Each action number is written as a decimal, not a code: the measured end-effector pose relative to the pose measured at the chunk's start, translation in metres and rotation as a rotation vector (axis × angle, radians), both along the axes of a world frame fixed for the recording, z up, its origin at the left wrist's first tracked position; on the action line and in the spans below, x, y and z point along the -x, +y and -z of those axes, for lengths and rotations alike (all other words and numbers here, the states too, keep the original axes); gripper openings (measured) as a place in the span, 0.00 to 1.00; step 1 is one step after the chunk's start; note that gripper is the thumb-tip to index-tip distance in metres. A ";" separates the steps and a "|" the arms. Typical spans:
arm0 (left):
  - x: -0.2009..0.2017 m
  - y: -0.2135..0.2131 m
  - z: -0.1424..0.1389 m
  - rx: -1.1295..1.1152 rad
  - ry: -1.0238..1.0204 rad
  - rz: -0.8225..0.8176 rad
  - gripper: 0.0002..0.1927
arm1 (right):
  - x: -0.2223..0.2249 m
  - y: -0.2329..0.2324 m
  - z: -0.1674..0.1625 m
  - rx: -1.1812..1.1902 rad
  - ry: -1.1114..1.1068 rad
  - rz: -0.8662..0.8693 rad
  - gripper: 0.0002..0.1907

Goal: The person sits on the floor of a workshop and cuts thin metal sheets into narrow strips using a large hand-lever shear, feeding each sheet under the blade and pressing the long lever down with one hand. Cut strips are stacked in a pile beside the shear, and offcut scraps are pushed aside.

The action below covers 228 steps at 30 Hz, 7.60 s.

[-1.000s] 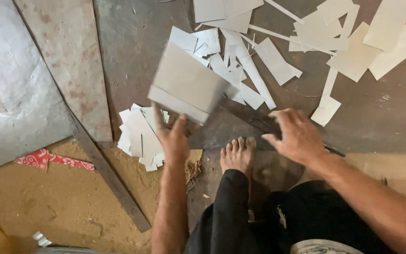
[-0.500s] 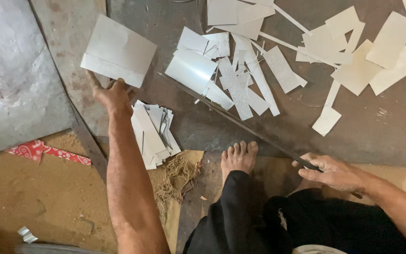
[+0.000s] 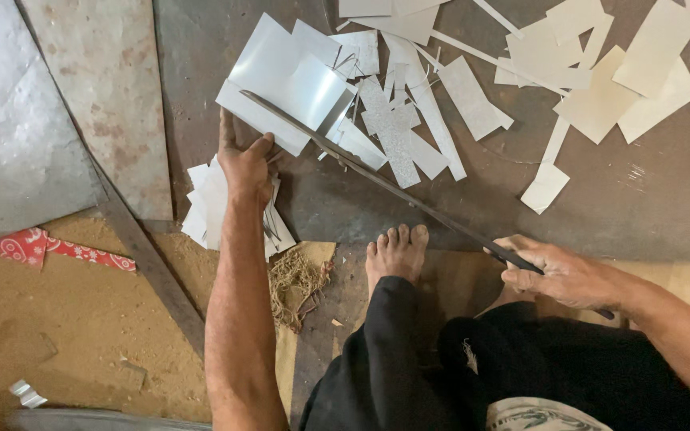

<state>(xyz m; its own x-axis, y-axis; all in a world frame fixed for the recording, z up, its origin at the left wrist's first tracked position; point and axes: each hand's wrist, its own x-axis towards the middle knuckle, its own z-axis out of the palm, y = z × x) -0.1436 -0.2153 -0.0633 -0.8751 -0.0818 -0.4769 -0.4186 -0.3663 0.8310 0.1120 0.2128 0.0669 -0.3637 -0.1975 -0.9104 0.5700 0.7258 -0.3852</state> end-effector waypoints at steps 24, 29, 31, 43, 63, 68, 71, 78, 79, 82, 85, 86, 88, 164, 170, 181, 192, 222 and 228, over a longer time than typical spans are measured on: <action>-0.017 0.013 -0.006 0.004 -0.108 -0.015 0.46 | -0.003 -0.021 0.034 -0.253 0.007 -0.116 0.41; -0.014 0.009 0.000 0.020 -0.151 0.001 0.46 | -0.013 -0.024 0.059 -0.320 0.151 -0.184 0.34; -0.014 0.009 0.000 0.005 -0.182 -0.007 0.46 | -0.015 -0.024 0.063 -0.314 0.207 -0.175 0.32; -0.043 0.030 -0.012 0.039 -0.187 0.024 0.47 | -0.013 -0.020 0.050 -0.263 0.006 -0.109 0.34; -0.105 -0.067 -0.050 0.462 -0.196 0.077 0.20 | 0.141 -0.107 0.060 -0.153 0.829 -0.062 0.23; -0.108 -0.085 -0.032 0.598 -0.196 0.014 0.12 | 0.236 -0.187 0.073 -0.156 1.035 -0.035 0.32; -0.105 -0.098 -0.021 0.891 -0.191 0.041 0.10 | 0.260 -0.208 0.084 -0.242 0.884 -0.061 0.40; -0.097 -0.107 -0.047 0.318 -0.225 -0.066 0.13 | 0.289 -0.172 0.095 0.082 0.949 0.078 0.12; -0.096 -0.103 -0.055 0.117 -0.241 -0.091 0.15 | 0.289 -0.161 0.088 0.182 0.987 0.052 0.08; -0.091 -0.080 -0.077 -0.233 -0.139 0.087 0.19 | 0.262 -0.132 0.051 0.309 1.253 -0.160 0.08; -0.087 -0.038 -0.093 -0.319 -0.213 0.303 0.22 | 0.216 -0.116 0.006 0.344 1.362 -0.295 0.12; -0.088 -0.023 -0.097 -0.346 -0.184 0.369 0.23 | 0.202 -0.114 -0.008 0.380 1.395 -0.282 0.11; -0.091 0.009 -0.105 -0.396 -0.125 0.507 0.26 | 0.181 -0.112 -0.031 0.391 1.466 -0.268 0.10; -0.014 0.005 -0.019 0.186 -0.171 0.024 0.53 | -0.004 -0.003 -0.011 0.013 -0.003 0.039 0.14; -0.019 0.005 -0.014 0.167 -0.104 0.031 0.53 | 0.007 -0.021 -0.009 -0.105 0.115 -0.091 0.27; -0.020 0.004 -0.011 0.092 -0.178 0.032 0.52 | -0.013 -0.021 0.046 -0.228 0.134 -0.136 0.35; -0.015 0.000 -0.010 0.020 -0.277 0.043 0.52 | -0.013 -0.030 0.054 -0.401 0.147 -0.268 0.27; -0.115 -0.067 -0.041 1.088 -0.123 0.336 0.43 | 0.142 -0.139 0.089 -0.233 1.123 -0.214 0.24; -0.117 -0.067 -0.044 1.426 -0.019 0.360 0.48 | 0.217 -0.212 0.120 -0.487 1.182 -0.378 0.28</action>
